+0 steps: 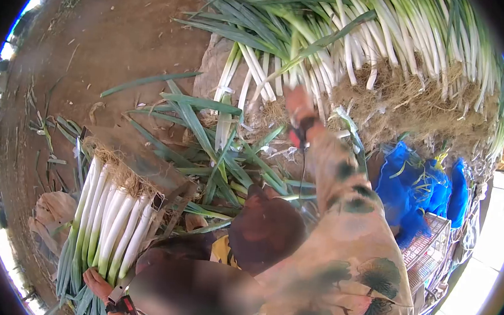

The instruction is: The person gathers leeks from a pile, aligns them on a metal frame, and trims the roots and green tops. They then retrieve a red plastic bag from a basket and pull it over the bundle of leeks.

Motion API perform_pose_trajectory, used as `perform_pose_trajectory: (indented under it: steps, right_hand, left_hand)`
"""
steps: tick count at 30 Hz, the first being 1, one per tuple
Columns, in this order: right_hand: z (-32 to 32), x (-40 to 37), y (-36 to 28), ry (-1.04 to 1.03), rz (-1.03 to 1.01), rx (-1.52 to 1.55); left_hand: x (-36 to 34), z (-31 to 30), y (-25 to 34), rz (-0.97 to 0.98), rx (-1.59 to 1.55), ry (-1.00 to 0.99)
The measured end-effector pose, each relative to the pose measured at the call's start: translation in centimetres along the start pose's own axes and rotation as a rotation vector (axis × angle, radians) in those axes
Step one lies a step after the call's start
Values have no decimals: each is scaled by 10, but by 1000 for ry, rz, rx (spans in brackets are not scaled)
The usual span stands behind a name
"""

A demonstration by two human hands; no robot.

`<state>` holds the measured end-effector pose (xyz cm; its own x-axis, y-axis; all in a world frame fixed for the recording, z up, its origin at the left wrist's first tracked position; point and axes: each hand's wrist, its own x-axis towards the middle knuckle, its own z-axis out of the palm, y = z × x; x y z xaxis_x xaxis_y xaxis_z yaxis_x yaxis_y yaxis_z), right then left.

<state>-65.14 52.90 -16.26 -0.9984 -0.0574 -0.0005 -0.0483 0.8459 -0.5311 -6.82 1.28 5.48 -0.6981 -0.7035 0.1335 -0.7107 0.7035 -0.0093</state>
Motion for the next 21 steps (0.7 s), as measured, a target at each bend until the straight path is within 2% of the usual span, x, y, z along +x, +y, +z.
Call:
perform_pose_trajectory:
  steps: [3, 4, 6, 7, 8, 10, 12, 13, 14, 17, 18, 20, 21]
  right_hand:
    - [17, -131, 8, -221, 27, 79]
    - [24, -174, 28, -423, 149, 82]
    - [32, -255, 75, -755, -292, -356]
    - [46, -289, 98, -667, 116, 229]
    - [54, -309, 124, -645, 167, 163]
    - [36, -325, 125, -595, 265, 23]
    - [4, -274, 95, -572, 587, 27]
    - [7, -248, 94, -437, 414, -31]
    - [-17, -216, 61, -373, 536, 100]
    - [-7, -138, 72, -136, 261, 102]
    - [-20, -124, 57, -73, 74, 56]
    - [-55, -115, 14, -309, 266, 282]
    - [-63, -118, 9, -333, 253, 287]
  left_hand:
    - [0, -1, 4, 25, 10, -3]
    - [-1, 2, -1, 26, 13, 1]
    - [-2, 4, -9, 77, 51, 12]
    - [-1, 5, -9, 102, 77, 31]
    - [-2, 6, -9, 127, 100, 51]
    - [-2, 6, -7, 113, 96, 41]
    - [-1, 1, -5, 38, 48, -12]
    - [-1, 1, -4, 51, 62, 33]
    - [-1, 6, -7, 78, 87, 68]
    - [-5, 13, -9, 111, 139, 187]
    - [-5, 12, -1, 90, 136, 249]
    - [-4, 35, -21, 228, 232, 434]
    - [-5, 35, -21, 220, 229, 455]
